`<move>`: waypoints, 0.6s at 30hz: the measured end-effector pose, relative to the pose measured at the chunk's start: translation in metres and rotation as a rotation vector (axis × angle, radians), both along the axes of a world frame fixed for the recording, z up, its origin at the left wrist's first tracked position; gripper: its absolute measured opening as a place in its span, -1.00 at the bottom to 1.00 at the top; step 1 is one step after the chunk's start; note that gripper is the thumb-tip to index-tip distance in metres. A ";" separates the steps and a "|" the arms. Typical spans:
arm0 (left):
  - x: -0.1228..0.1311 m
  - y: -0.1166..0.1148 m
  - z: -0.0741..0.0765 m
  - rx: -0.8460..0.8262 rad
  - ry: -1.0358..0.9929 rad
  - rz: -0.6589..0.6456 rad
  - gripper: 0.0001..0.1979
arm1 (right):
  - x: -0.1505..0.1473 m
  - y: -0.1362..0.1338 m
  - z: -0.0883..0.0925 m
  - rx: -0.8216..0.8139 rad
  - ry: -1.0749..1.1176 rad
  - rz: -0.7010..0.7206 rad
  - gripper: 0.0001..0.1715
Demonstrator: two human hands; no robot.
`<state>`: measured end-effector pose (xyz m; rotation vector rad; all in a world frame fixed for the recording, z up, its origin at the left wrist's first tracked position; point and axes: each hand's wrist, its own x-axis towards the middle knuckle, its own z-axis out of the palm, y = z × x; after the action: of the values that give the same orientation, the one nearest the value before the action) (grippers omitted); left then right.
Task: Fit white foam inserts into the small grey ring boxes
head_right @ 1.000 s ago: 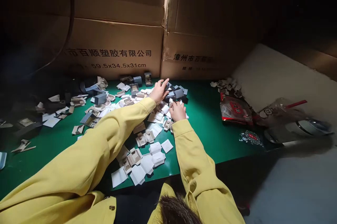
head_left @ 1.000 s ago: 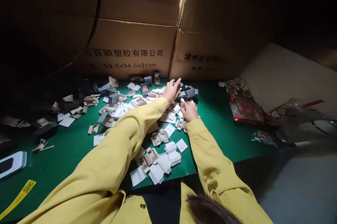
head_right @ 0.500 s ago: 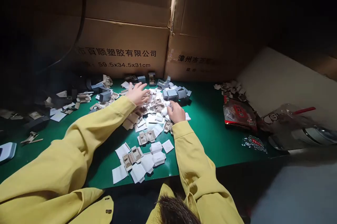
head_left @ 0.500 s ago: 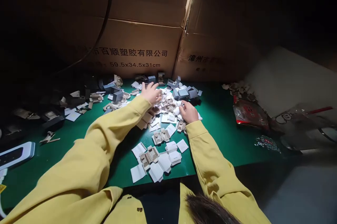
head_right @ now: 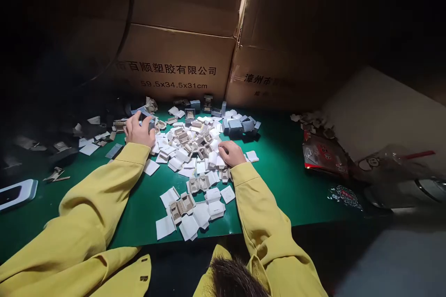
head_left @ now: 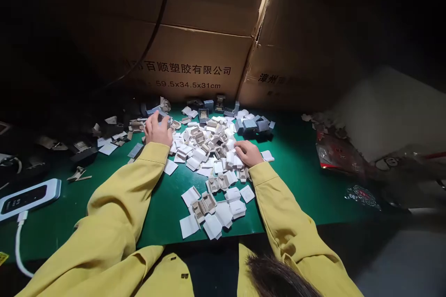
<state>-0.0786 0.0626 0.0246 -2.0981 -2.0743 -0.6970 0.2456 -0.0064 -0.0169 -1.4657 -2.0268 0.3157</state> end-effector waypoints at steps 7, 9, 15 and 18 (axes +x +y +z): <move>-0.015 0.006 -0.008 -0.089 -0.191 0.027 -0.53 | -0.016 -0.011 0.008 0.002 0.010 0.143 -0.73; -0.013 0.007 -0.008 -0.054 -0.214 -0.031 -0.54 | -0.016 -0.010 0.007 -0.004 0.017 0.134 -0.73; -0.013 -0.011 0.039 0.118 -0.159 -0.105 -0.42 | -0.014 -0.006 0.005 -0.053 0.015 0.121 -0.74; -0.036 -0.024 0.058 0.219 -0.134 0.160 -0.47 | -0.015 -0.006 0.006 -0.064 0.024 0.120 -0.74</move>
<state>-0.1148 0.0390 0.0826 -1.7932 -2.0928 -1.0131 0.2311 -0.0127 -0.0111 -1.3746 -2.1073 0.4493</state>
